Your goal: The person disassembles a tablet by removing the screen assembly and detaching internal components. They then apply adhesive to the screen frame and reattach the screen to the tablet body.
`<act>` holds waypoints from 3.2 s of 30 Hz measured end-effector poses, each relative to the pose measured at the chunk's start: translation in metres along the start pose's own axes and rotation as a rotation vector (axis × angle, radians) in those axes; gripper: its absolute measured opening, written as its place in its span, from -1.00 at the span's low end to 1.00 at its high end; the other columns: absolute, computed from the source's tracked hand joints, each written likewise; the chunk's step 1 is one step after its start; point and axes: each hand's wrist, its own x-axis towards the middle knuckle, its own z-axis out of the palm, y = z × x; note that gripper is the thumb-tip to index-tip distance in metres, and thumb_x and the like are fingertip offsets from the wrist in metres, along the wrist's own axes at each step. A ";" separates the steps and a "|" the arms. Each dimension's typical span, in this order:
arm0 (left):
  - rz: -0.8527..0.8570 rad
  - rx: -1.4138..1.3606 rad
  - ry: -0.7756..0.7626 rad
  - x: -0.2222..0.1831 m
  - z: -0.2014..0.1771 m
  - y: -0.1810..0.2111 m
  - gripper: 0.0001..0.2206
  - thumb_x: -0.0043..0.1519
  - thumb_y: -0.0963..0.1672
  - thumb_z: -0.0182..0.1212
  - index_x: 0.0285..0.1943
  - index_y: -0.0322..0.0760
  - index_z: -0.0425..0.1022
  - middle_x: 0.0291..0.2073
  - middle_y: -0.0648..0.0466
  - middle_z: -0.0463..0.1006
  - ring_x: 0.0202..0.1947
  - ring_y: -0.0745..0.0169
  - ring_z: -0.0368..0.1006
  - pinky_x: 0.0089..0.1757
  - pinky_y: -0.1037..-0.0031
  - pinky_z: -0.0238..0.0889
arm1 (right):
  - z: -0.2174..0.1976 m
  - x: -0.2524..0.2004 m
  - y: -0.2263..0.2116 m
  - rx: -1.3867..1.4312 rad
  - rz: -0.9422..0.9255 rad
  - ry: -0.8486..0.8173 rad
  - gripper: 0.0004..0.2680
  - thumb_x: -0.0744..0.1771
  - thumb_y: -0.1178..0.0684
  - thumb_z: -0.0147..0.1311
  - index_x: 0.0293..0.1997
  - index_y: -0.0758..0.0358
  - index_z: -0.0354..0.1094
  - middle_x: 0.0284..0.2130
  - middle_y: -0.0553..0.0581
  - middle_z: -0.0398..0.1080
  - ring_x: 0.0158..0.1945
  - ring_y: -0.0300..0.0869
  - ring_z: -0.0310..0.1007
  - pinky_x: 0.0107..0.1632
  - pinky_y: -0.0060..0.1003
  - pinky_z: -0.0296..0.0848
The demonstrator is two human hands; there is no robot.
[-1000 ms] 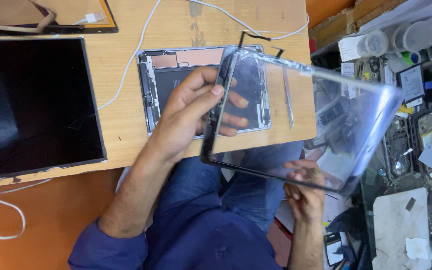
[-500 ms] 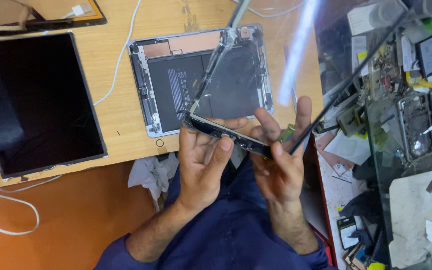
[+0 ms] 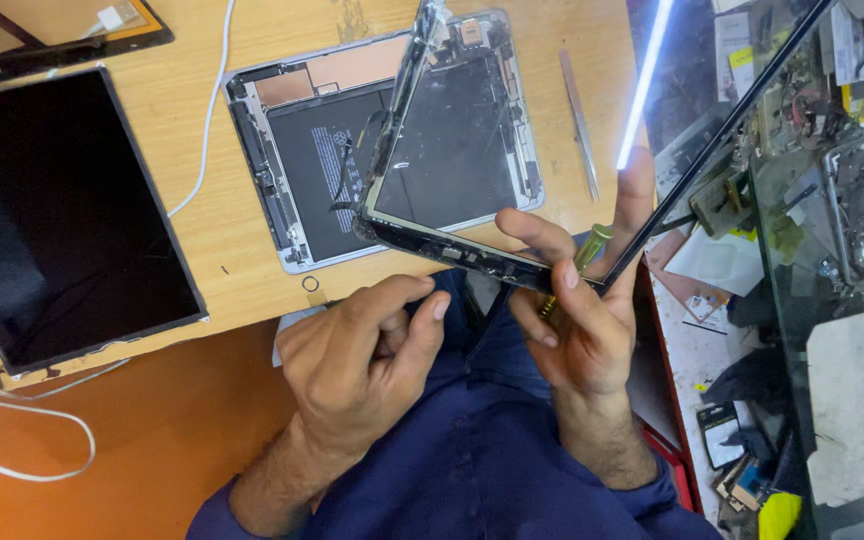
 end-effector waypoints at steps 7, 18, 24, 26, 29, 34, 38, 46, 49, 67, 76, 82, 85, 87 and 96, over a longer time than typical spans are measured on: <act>0.202 0.156 -0.048 0.020 -0.003 0.011 -0.80 0.25 -0.21 0.51 -0.05 -0.30 0.56 -0.41 0.12 0.60 -0.45 0.33 0.53 -0.39 0.48 0.33 | 0.006 -0.007 -0.007 0.012 0.006 0.014 -0.35 0.49 0.19 -0.15 0.63 -0.37 -0.66 0.24 0.62 0.26 0.08 -0.09 0.50 -0.41 -0.56 0.18; 0.472 0.434 -0.092 0.030 -0.016 0.017 -0.85 0.30 -0.18 0.50 -0.06 -0.34 0.63 -0.66 0.25 0.26 -0.66 0.44 0.23 -0.54 0.50 0.04 | 0.009 -0.012 -0.008 0.059 -0.046 -0.037 -0.38 0.52 0.21 -0.13 0.63 -0.29 -0.64 0.19 0.61 0.29 -0.13 -0.19 0.49 -0.44 -0.59 0.18; 0.734 0.672 -0.138 0.049 -0.033 0.025 -0.79 0.20 -0.19 0.23 -0.04 -0.21 0.72 -0.69 0.28 0.16 -0.69 0.51 0.19 -0.59 0.62 -0.03 | 0.019 -0.016 -0.012 -0.167 -0.032 0.100 -0.36 0.46 0.18 -0.15 0.63 -0.20 -0.65 0.16 0.60 0.30 0.02 -0.09 0.54 -0.45 -0.53 0.19; 0.789 0.706 -0.163 0.058 -0.038 0.029 -0.81 0.22 -0.19 0.25 -0.04 -0.22 0.72 -0.68 0.29 0.15 -0.68 0.55 0.19 -0.58 0.65 -0.02 | 0.022 -0.017 -0.013 -0.151 -0.054 0.070 -0.38 0.49 0.21 -0.13 0.64 -0.17 -0.63 0.16 0.61 0.31 -0.03 -0.14 0.53 -0.45 -0.58 0.15; 0.858 0.765 -0.188 0.068 -0.041 0.036 -0.87 0.26 -0.17 0.27 -0.09 -0.24 0.70 -0.68 0.30 0.15 -0.67 0.59 0.20 -0.58 0.70 -0.01 | 0.024 -0.018 -0.013 -0.142 -0.076 0.061 -0.39 0.50 0.22 -0.12 0.64 -0.13 -0.60 0.17 0.62 0.31 -0.06 -0.17 0.53 -0.45 -0.61 0.12; 0.939 0.835 -0.218 0.074 -0.039 0.039 -0.90 0.28 -0.17 0.27 -0.16 -0.27 0.68 -0.69 0.34 0.18 -0.67 0.63 0.17 -0.58 0.74 -0.04 | 0.026 -0.020 -0.013 -0.162 -0.074 0.075 -0.40 0.50 0.24 -0.12 0.65 -0.08 -0.57 0.19 0.63 0.32 -0.14 -0.22 0.51 -0.44 -0.60 0.11; 1.003 0.840 -0.222 0.073 -0.038 0.034 -0.91 0.29 -0.18 0.27 -0.21 -0.30 0.67 -0.70 0.35 0.17 -0.68 0.63 0.13 -0.58 0.73 -0.08 | 0.028 -0.021 -0.017 -0.155 -0.042 0.105 -0.38 0.48 0.26 -0.14 0.69 -0.08 -0.55 0.15 0.64 0.33 -0.17 -0.25 0.50 -0.45 -0.60 0.10; 1.112 0.810 -0.295 0.065 -0.037 0.022 -0.89 0.34 -0.22 0.25 -0.16 -0.41 0.67 -0.65 0.30 0.25 -0.62 0.58 0.17 -0.53 0.71 -0.03 | 0.030 -0.021 -0.024 -0.148 0.005 0.093 -0.38 0.48 0.26 -0.12 0.69 -0.06 -0.51 0.15 0.64 0.35 -0.19 -0.25 0.52 -0.47 -0.62 0.12; 1.146 0.792 -0.309 0.065 -0.037 0.019 -0.89 0.33 -0.21 0.24 -0.17 -0.41 0.67 -0.66 0.30 0.25 -0.62 0.57 0.19 -0.52 0.71 0.00 | 0.033 -0.019 -0.025 -0.183 0.037 0.119 -0.38 0.46 0.24 -0.12 0.67 -0.05 -0.52 0.16 0.63 0.35 -0.11 -0.19 0.55 -0.46 -0.59 0.13; 0.782 0.502 0.006 0.006 -0.038 -0.013 -0.84 0.37 -0.06 0.31 0.08 -0.02 0.61 -0.19 0.29 0.46 -0.09 0.37 0.33 -0.09 0.44 0.25 | -0.003 0.000 -0.033 -0.212 0.132 0.044 -0.38 0.41 0.18 0.07 0.67 0.24 -0.29 -0.03 0.56 0.47 -0.36 -0.33 0.44 -0.48 -0.60 0.12; 0.606 0.572 -0.079 -0.031 -0.017 -0.070 -0.70 0.40 -0.05 0.34 0.24 0.03 0.36 0.06 0.28 0.58 0.19 0.36 0.38 0.23 0.25 0.14 | -0.020 0.039 -0.021 -0.378 0.471 -0.064 -0.43 0.30 0.13 0.17 0.53 0.27 0.03 -0.29 0.08 0.40 -0.50 -0.37 0.25 -0.50 -0.56 0.18; 0.576 0.505 0.003 -0.031 -0.017 -0.079 -0.79 0.42 -0.12 0.26 0.18 -0.05 0.40 -0.04 0.27 0.64 0.14 0.36 0.48 0.22 0.28 0.18 | -0.023 0.074 -0.050 -0.924 0.581 -0.187 -0.64 0.37 -0.01 -0.01 0.33 0.23 0.20 -0.37 0.02 0.35 -0.55 -0.39 0.07 -0.53 -0.51 0.04; 0.561 0.507 0.022 -0.036 -0.011 -0.083 -0.80 0.42 -0.10 0.24 0.19 -0.04 0.42 -0.03 0.30 0.61 0.15 0.40 0.45 0.22 0.29 0.21 | -0.021 0.102 -0.078 -1.381 0.200 -0.109 -0.85 0.46 0.02 -0.17 0.05 0.27 0.06 -0.35 0.10 0.52 -0.33 -0.34 0.39 -0.28 -0.45 0.32; 0.557 0.515 0.014 -0.038 -0.008 -0.088 -0.81 0.43 -0.09 0.22 0.20 -0.03 0.45 -0.03 0.30 0.59 0.15 0.40 0.43 0.21 0.31 0.22 | -0.011 0.125 -0.085 -1.344 0.142 -0.025 -0.88 0.44 0.15 -0.20 0.08 0.32 0.06 -0.27 0.19 0.49 -0.36 -0.20 0.12 -0.25 -0.30 0.21; 0.449 0.468 0.006 -0.040 0.002 -0.100 -0.71 0.27 -0.16 0.33 0.18 -0.06 0.54 0.01 0.32 0.59 0.17 0.35 0.41 0.24 0.26 0.24 | 0.045 0.241 -0.025 -1.756 -0.631 -0.582 -0.89 0.43 0.12 0.21 0.02 0.30 0.48 -0.16 0.28 0.40 -0.11 0.08 0.47 -0.07 -0.10 0.47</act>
